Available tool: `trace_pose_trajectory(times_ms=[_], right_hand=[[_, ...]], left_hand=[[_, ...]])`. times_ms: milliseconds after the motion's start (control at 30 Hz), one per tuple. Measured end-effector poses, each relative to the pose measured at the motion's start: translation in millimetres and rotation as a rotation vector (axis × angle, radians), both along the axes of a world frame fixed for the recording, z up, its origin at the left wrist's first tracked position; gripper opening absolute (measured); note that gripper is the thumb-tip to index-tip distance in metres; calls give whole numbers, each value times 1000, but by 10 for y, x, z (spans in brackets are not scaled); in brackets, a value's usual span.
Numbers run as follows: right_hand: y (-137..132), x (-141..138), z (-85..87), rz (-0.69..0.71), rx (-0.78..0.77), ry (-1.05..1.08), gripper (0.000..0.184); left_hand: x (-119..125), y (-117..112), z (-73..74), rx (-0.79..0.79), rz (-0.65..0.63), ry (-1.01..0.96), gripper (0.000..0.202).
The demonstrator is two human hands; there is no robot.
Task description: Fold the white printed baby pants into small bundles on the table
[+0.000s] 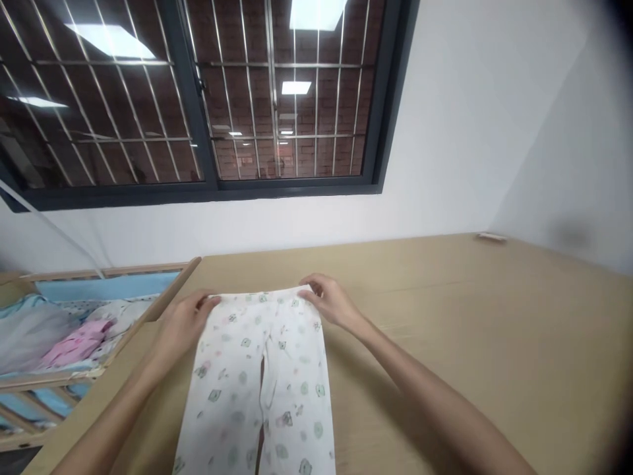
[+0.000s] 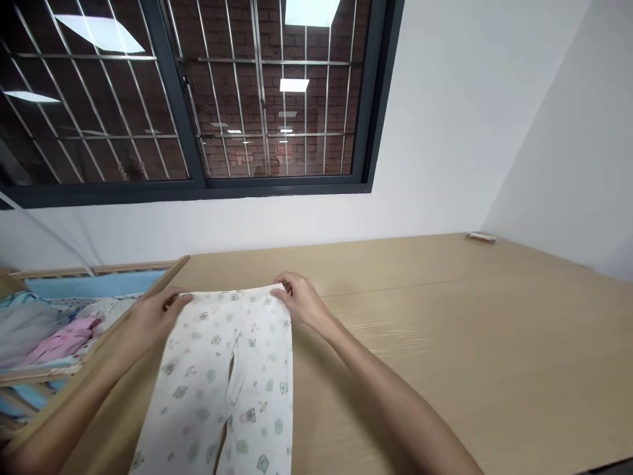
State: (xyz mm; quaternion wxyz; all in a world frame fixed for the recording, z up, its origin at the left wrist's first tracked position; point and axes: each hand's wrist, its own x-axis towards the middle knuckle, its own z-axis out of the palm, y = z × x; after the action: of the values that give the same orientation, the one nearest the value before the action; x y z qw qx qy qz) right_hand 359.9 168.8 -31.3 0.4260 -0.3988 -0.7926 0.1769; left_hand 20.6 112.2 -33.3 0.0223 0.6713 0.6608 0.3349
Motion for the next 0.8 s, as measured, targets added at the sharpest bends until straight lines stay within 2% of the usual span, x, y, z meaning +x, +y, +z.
trace_pose_trajectory(times_ms=[67, 167, 267, 433, 633, 700, 800], right_hand=[[374, 35, -227, 20, -54, -50, 15], [833, 30, -581, -27, -131, -128, 18], [1167, -11, -851, -100, -179, -167, 20], [1531, -50, -1130, -237, -216, -215, 19], [1706, -16, -1324, -291, -282, -263, 16], [1751, -5, -1333, -279, -324, -268, 15], [1836, 10, -1294, -255, -400, -265, 15]], left_hand=[[88, 360, -180, -84, -71, 46, 34], [184, 798, -483, -147, -87, 82, 29], [269, 1158, -717, -197, -23, 85, 25], [401, 1610, -953, -273, 109, 66, 22], [422, 1811, -1119, -385, 165, 40, 29], [398, 1820, -1097, -416, 155, 34, 30], [429, 1780, -971, -424, 130, 47, 27]])
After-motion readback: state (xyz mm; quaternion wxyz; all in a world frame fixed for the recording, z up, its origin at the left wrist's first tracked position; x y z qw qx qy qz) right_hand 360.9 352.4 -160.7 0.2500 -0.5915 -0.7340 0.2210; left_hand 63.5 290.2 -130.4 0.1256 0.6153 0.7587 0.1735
